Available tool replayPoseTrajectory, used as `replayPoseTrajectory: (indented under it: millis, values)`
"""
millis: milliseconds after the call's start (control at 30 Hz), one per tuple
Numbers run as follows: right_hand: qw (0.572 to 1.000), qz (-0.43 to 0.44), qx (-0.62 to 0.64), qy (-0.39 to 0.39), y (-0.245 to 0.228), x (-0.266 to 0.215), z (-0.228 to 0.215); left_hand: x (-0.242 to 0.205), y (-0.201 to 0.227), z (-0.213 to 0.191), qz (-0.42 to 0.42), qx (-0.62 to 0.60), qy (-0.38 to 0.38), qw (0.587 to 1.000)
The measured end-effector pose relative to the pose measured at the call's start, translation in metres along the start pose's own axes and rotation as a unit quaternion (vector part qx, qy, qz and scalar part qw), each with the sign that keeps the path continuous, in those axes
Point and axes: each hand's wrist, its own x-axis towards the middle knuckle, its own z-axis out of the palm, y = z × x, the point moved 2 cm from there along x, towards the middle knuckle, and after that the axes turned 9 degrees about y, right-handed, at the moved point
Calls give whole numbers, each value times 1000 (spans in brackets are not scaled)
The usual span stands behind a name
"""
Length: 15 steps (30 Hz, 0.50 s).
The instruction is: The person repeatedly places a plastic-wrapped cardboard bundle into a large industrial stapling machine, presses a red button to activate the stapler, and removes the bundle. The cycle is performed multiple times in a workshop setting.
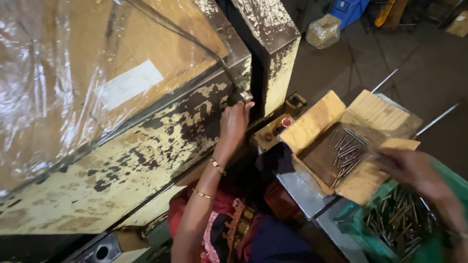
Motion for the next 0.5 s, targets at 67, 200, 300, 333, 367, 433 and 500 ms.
replayPoseTrajectory:
  millis: [67, 200, 300, 333, 367, 433, 500]
  values:
    - [984, 39, -168, 33, 56, -14, -18, -2, -1, 6, -3, 16, 1, 1000]
    - [889, 63, -453, -1, 106, 13, -20, -13, 9, -3, -33, 65, -40, 997]
    - [831, -4, -555, -39, 72, 40, 6, -44, 21, -46, -34, 73, -68, 994]
    - [821, -48, -566, -52, 46, 50, 20, -52, 26, -63, -40, 72, -88, 993]
    - [813, -98, -570, -60, 14, 59, 35, -55, 31, -84, 4, 58, -32, 998]
    - [834, -213, -499, -99, -74, 85, 69, -60, 39, -133, 96, 32, 77, 992]
    - [832, -295, -464, -78, -176, 96, 96, -52, 40, -181, 128, 120, 170, 970]
